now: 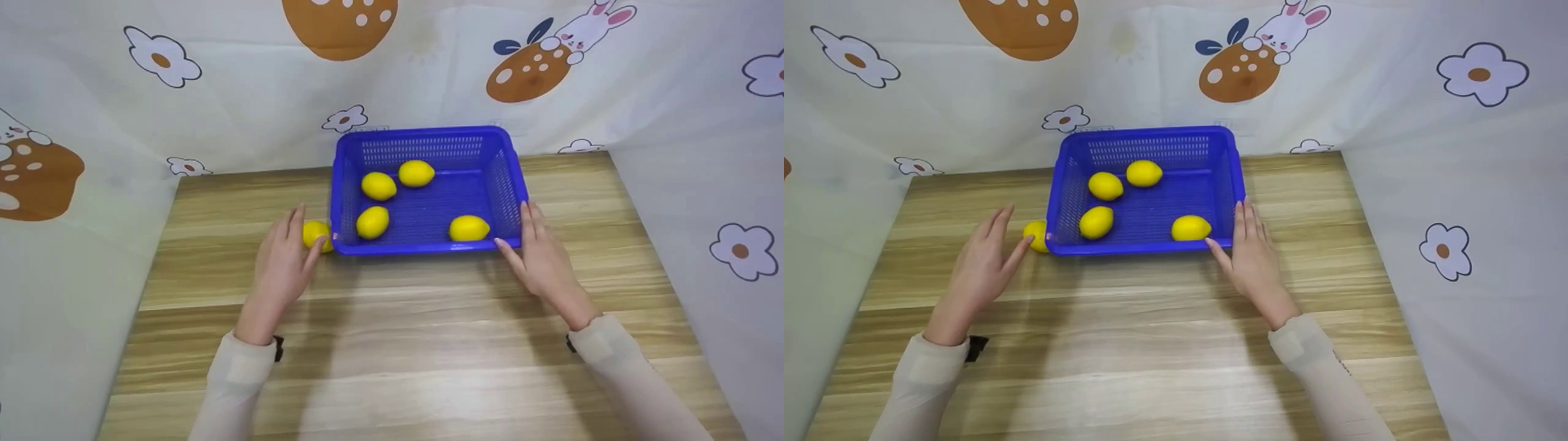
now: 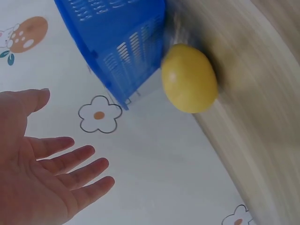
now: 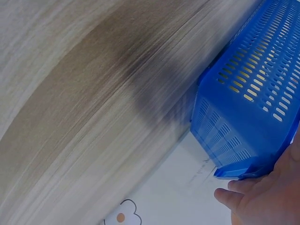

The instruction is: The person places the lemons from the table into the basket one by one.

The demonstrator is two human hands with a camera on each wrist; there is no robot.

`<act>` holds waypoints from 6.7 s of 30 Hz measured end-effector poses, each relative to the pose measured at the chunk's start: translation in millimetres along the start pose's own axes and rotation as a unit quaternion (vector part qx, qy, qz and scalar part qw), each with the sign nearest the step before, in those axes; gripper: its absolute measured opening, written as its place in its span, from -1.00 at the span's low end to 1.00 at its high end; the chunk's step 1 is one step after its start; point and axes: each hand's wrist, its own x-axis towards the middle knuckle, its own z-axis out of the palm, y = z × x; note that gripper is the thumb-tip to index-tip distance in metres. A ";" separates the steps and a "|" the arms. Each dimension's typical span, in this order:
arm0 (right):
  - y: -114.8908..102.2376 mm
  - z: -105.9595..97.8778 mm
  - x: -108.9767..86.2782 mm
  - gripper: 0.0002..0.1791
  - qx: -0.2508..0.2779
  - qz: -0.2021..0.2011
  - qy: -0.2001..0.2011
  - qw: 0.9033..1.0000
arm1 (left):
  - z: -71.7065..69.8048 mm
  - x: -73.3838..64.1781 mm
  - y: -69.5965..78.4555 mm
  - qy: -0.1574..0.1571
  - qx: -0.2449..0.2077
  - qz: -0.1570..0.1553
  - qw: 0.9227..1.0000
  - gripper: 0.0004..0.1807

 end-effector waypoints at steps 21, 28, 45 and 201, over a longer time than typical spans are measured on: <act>0.0 1.0 0.3 -0.03 0.003 0.000 0.004 1.000 | 10.3 9.9 -37.0 -0.080 -0.043 0.014 0.996 -0.10; 0.2 0.4 0.2 -0.03 0.004 0.000 0.003 1.000 | 20.1 16.9 -50.4 -0.100 -0.051 0.025 0.993 -0.03; 0.6 1.5 0.7 -0.02 0.002 0.005 0.004 1.000 | 43.7 42.2 -67.1 -0.126 -0.077 0.020 0.989 0.01; -1.1 1.9 0.1 -0.04 0.009 0.007 0.007 1.000 | -11.1 36.2 33.5 -0.078 -0.156 0.130 0.976 -0.16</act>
